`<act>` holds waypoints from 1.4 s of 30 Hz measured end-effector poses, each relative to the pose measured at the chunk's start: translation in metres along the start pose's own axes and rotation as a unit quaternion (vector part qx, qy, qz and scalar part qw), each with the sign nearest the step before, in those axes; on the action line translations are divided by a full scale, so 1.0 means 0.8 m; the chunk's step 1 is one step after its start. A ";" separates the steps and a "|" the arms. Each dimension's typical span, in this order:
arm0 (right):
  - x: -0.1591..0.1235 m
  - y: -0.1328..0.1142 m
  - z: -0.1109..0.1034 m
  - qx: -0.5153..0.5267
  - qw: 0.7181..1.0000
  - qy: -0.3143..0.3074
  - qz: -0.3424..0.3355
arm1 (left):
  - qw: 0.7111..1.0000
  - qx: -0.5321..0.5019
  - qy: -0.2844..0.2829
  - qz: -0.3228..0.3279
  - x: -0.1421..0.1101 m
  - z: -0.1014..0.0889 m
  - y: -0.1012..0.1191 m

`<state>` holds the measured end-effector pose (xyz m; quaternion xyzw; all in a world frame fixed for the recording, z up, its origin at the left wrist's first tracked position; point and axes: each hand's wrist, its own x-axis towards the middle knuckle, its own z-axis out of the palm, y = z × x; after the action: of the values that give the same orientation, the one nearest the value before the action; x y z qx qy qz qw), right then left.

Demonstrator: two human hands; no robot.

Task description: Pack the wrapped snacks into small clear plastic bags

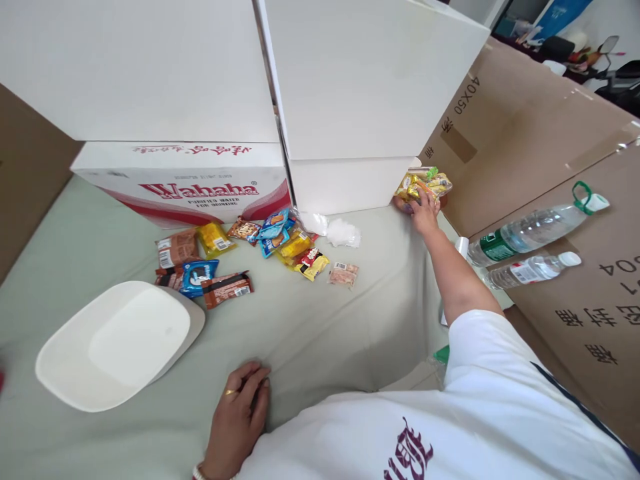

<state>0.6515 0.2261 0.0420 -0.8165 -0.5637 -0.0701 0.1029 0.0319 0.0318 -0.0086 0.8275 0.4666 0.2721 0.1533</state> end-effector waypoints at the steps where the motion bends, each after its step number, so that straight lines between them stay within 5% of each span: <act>1: 0.013 -0.001 0.000 0.006 1.000 -0.007 0.000 | 1.000 -0.002 0.001 0.001 0.000 0.000 0.000; 7: 0.039 -0.010 -0.017 -0.008 0.999 -0.001 -0.032 | 1.000 -0.020 0.007 -0.005 0.003 -0.004 0.008; 13: -0.035 -0.040 -0.017 0.053 0.974 0.220 -0.027 | 0.995 -0.081 -0.006 -0.056 0.005 -0.012 0.016; 15: -0.063 -0.062 -0.015 0.115 0.965 0.235 -0.024 | 0.993 -0.098 -0.009 -0.062 0.007 -0.013 0.017; 19: -0.091 -0.137 -0.023 0.219 0.960 0.140 -0.106 | 0.991 -0.113 -0.011 -0.063 0.007 -0.012 0.017; 23: -0.069 -0.241 -0.028 0.229 0.952 0.013 -0.204 | 0.990 -0.125 -0.006 -0.065 0.005 -0.008 0.016; 28: -0.029 -0.353 0.008 0.175 0.977 -0.111 -0.042 | 0.985 -0.151 -0.012 -0.082 0.004 -0.009 0.018; 33: -0.027 -0.375 0.014 0.213 0.971 -0.105 -0.020 | 0.976 -0.194 -0.005 -0.101 0.001 -0.013 0.018; 37: -0.084 -0.350 -0.023 0.286 0.957 -0.037 -0.017 | 0.954 -0.272 0.021 -0.129 0.001 -0.018 0.015; 40: -0.178 -0.339 -0.043 0.446 0.892 0.062 -0.043 | 0.924 -0.348 0.028 -0.155 0.018 -0.023 0.018; 42: -0.250 -0.343 -0.047 0.476 0.875 0.034 -0.083 | 0.895 -0.406 0.010 -0.185 0.039 -0.025 0.026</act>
<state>0.3243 0.1295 0.0569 -0.6165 -0.5907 0.1703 0.4919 0.0475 0.0481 0.0273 0.5891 0.4615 0.4133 0.5188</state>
